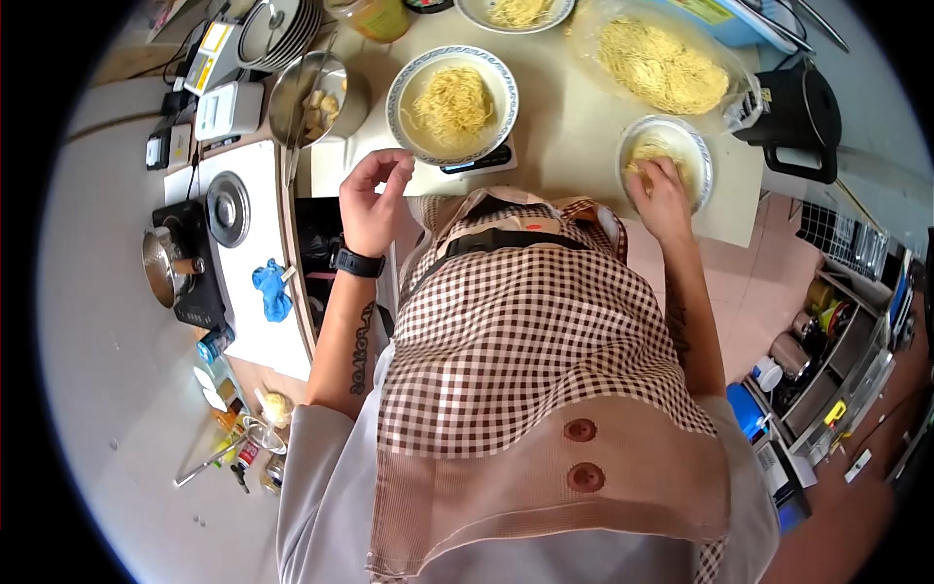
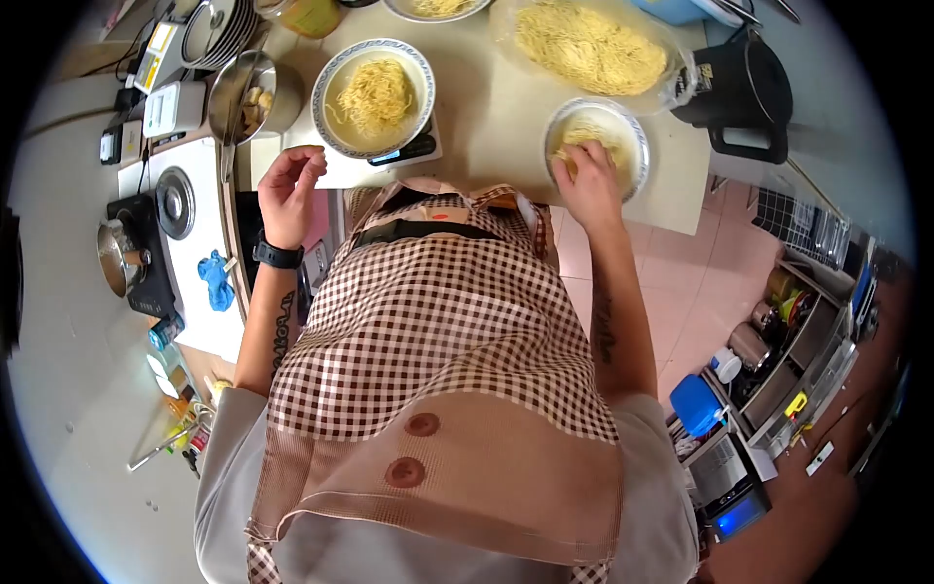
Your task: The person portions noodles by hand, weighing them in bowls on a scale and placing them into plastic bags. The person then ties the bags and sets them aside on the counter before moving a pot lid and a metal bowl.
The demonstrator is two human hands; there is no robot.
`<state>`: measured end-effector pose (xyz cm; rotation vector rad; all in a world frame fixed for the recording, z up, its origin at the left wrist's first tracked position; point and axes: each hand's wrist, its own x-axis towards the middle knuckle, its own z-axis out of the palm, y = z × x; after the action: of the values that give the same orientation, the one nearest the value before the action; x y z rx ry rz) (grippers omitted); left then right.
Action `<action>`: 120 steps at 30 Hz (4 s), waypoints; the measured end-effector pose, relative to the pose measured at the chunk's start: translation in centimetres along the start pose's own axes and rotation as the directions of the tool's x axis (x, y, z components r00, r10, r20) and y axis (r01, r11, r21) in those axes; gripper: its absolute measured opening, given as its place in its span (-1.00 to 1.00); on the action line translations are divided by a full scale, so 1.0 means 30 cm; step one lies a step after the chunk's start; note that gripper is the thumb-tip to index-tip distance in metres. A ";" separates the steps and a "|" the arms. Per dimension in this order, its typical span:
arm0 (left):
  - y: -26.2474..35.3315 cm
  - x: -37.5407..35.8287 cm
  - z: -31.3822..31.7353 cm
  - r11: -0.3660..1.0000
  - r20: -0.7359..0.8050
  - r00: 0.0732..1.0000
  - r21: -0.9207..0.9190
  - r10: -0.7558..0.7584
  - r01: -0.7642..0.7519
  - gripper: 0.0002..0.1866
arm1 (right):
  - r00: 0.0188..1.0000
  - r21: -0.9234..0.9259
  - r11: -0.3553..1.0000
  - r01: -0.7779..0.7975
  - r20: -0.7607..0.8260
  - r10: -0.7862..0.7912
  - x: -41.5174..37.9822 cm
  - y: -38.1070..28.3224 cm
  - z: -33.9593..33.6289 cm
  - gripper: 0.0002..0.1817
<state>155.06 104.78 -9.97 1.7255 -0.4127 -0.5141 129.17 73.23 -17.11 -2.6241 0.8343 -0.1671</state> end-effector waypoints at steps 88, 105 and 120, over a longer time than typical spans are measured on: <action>-0.074 0.203 0.877 0.935 0.705 0.687 -0.100 -0.175 0.341 -0.64 | 0.914 0.953 -0.281 0.112 0.012 0.406 0.057 0.113 -0.343 -0.92; -0.027 0.180 0.900 0.996 0.639 0.764 -0.048 0.089 -0.076 -0.56 | 0.979 0.492 0.849 -0.195 0.148 0.139 0.156 0.073 -0.421 -0.53; -0.014 0.194 0.850 0.840 0.583 0.772 -0.264 -0.252 0.474 -0.62 | 0.892 0.879 -0.309 -0.363 0.424 0.157 0.013 0.245 -0.487 -0.60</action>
<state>146.02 80.85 -15.51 1.2396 -0.3155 -1.2992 122.31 62.82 -6.52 -0.7006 0.6743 -0.3372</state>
